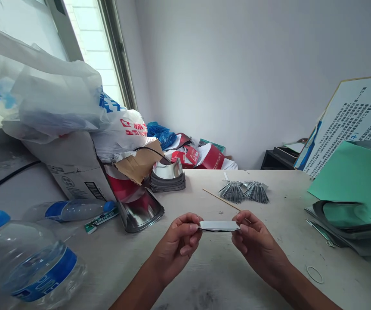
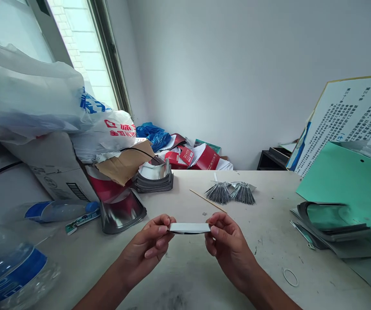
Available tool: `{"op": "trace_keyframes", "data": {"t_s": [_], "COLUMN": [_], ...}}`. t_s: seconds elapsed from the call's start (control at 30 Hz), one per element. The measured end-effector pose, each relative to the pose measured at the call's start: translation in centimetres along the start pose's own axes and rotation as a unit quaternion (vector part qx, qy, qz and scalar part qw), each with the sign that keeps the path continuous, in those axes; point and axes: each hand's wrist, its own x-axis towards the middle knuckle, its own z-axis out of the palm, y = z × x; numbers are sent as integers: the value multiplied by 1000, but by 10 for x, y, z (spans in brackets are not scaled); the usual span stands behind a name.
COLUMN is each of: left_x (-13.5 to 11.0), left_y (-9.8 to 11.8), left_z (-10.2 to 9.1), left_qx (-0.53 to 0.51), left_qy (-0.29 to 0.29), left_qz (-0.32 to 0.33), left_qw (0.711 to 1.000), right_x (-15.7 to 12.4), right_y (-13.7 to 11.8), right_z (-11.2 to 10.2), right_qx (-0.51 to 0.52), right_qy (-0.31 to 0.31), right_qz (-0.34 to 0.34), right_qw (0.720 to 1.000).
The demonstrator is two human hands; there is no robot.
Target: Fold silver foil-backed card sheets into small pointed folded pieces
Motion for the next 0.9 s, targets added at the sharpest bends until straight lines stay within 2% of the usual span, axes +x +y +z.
{"op": "trace_keyframes", "data": {"t_s": [0.17,0.3,0.6,0.9], "left_x": [-4,-6,-9,-21], "left_y": [1,1,9,8], "left_z": [6,9,12,17], "left_qx": [19,46,105,99], "left_qy": [-6,17,31,67], "left_qz": [7,3,-13,24], "left_qw": [1000,999,994,993], "right_x": [-1,-1,-6,-19], "right_y": [-5,-9,-21,-29], "right_z": [3,4,12,25], "right_qx": [25,31,-2,-43], "right_qy": [-8,-14,3,-17], "right_qz": [-7,-8,-2,6], "right_qw": [1000,999,1000,999]}}
